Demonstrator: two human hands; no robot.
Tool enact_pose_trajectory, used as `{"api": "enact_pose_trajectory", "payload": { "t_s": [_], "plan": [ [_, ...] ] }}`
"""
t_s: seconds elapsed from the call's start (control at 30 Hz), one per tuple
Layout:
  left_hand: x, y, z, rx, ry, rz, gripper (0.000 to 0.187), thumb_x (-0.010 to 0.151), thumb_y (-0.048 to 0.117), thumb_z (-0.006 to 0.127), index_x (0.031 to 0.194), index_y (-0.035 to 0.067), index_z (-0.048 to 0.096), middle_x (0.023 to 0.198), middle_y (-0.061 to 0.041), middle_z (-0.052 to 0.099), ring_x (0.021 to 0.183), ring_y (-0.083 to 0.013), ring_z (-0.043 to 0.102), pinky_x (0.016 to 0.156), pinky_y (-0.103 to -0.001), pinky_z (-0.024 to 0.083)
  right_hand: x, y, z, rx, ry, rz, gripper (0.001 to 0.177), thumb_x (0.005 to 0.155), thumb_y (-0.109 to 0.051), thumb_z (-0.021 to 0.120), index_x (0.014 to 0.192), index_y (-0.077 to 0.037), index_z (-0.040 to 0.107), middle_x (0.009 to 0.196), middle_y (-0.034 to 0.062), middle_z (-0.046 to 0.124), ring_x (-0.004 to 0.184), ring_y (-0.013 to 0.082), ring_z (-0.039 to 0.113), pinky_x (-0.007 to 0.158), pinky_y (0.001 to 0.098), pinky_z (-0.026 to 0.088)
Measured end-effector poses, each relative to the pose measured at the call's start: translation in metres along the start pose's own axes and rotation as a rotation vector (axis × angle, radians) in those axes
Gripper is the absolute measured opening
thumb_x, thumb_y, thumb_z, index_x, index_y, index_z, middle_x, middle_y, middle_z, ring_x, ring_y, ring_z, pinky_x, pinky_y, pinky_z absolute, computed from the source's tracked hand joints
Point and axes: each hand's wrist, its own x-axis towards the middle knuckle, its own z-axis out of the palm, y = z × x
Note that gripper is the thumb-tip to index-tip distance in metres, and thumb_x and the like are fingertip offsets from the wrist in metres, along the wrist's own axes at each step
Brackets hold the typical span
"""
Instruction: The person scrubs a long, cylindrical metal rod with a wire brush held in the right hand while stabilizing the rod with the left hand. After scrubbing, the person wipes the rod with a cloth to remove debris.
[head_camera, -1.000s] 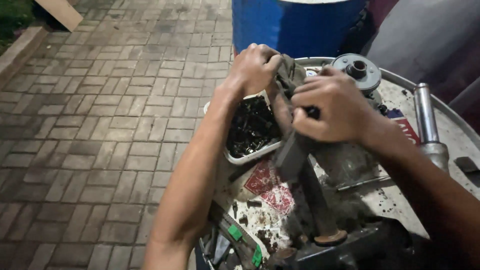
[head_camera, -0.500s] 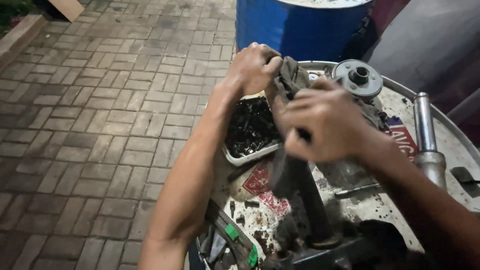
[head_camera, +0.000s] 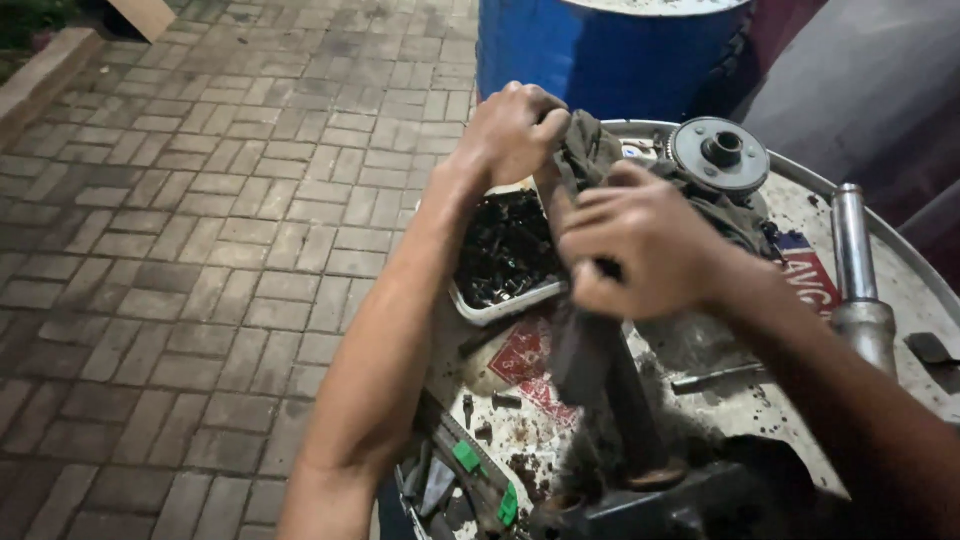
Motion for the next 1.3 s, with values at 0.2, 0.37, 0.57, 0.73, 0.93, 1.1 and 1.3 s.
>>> {"api": "enact_pose_trajectory", "payload": {
  "t_s": [0.2, 0.37, 0.57, 0.73, 0.93, 1.1, 1.3],
  "plan": [
    [-0.003, 0.001, 0.001, -0.040, 0.007, 0.044, 0.037, 0.089, 0.028, 0.043, 0.056, 0.011, 0.049, 0.058, -0.006, 0.059, 0.055, -0.0203, 0.049, 0.054, -0.044, 0.040, -0.020, 0.030, -0.004, 0.064, 0.028, 0.336, 0.033, 0.087, -0.019, 0.045, 0.060, -0.009, 0.062, 0.062, 0.0042, 0.064, 0.058, 0.0177, 0.055, 0.076, 0.0424, 0.039],
    [0.000, -0.001, 0.006, -0.052, -0.016, 0.017, 0.037, 0.090, 0.028, 0.044, 0.056, 0.016, 0.038, 0.055, -0.001, 0.047, 0.055, -0.0157, 0.036, 0.052, -0.041, 0.034, 0.006, -0.016, -0.001, 0.107, -0.106, 0.071, 0.019, 0.081, -0.022, 0.057, 0.067, -0.019, 0.070, 0.066, -0.0024, 0.074, 0.072, 0.0150, 0.068, 0.099, 0.0463, 0.049],
    [0.000, 0.002, 0.002, -0.038, 0.005, 0.051, 0.035, 0.088, 0.027, 0.044, 0.056, 0.012, 0.046, 0.056, -0.005, 0.056, 0.055, -0.0199, 0.044, 0.054, -0.044, 0.037, -0.031, 0.042, -0.004, 0.013, 0.064, 0.307, 0.027, 0.083, -0.015, 0.048, 0.060, -0.012, 0.063, 0.061, 0.0025, 0.063, 0.056, 0.0147, 0.054, 0.068, 0.0403, 0.044],
    [-0.001, -0.001, 0.002, -0.017, 0.003, 0.024, 0.034, 0.086, 0.027, 0.044, 0.057, 0.011, 0.039, 0.056, -0.010, 0.053, 0.056, -0.0231, 0.041, 0.055, -0.047, 0.034, -0.002, -0.001, 0.002, 0.105, -0.032, 0.069, 0.022, 0.079, -0.021, 0.049, 0.066, -0.019, 0.067, 0.060, -0.0021, 0.068, 0.064, 0.0130, 0.063, 0.087, 0.0412, 0.049],
    [0.002, -0.010, 0.003, 0.016, 0.037, -0.041, 0.048, 0.085, 0.037, 0.044, 0.098, 0.008, 0.081, 0.105, -0.016, 0.079, 0.095, -0.0355, 0.073, 0.077, -0.048, 0.053, -0.017, 0.036, 0.002, 0.146, 0.070, 0.228, 0.020, 0.081, -0.010, 0.052, 0.062, -0.011, 0.061, 0.060, 0.0029, 0.057, 0.057, 0.0185, 0.050, 0.062, 0.0384, 0.042],
    [0.001, 0.001, 0.003, -0.016, 0.007, -0.046, 0.044, 0.083, 0.035, 0.043, 0.086, 0.009, 0.079, 0.093, -0.014, 0.080, 0.083, -0.0346, 0.071, 0.072, -0.048, 0.051, -0.012, 0.014, 0.005, 0.021, 0.116, 0.034, 0.021, 0.084, -0.017, 0.057, 0.066, -0.017, 0.067, 0.062, -0.0018, 0.067, 0.065, 0.0176, 0.059, 0.096, 0.0483, 0.047],
    [0.001, 0.001, 0.004, -0.048, 0.021, 0.008, 0.051, 0.085, 0.034, 0.043, 0.103, 0.004, 0.080, 0.113, -0.015, 0.079, 0.097, -0.0314, 0.075, 0.078, -0.046, 0.056, -0.024, 0.033, 0.010, 0.057, 0.024, 0.429, 0.045, 0.108, -0.031, 0.047, 0.075, -0.010, 0.069, 0.070, 0.0082, 0.073, 0.059, 0.0212, 0.070, 0.075, 0.0440, 0.058]
  ]
}}
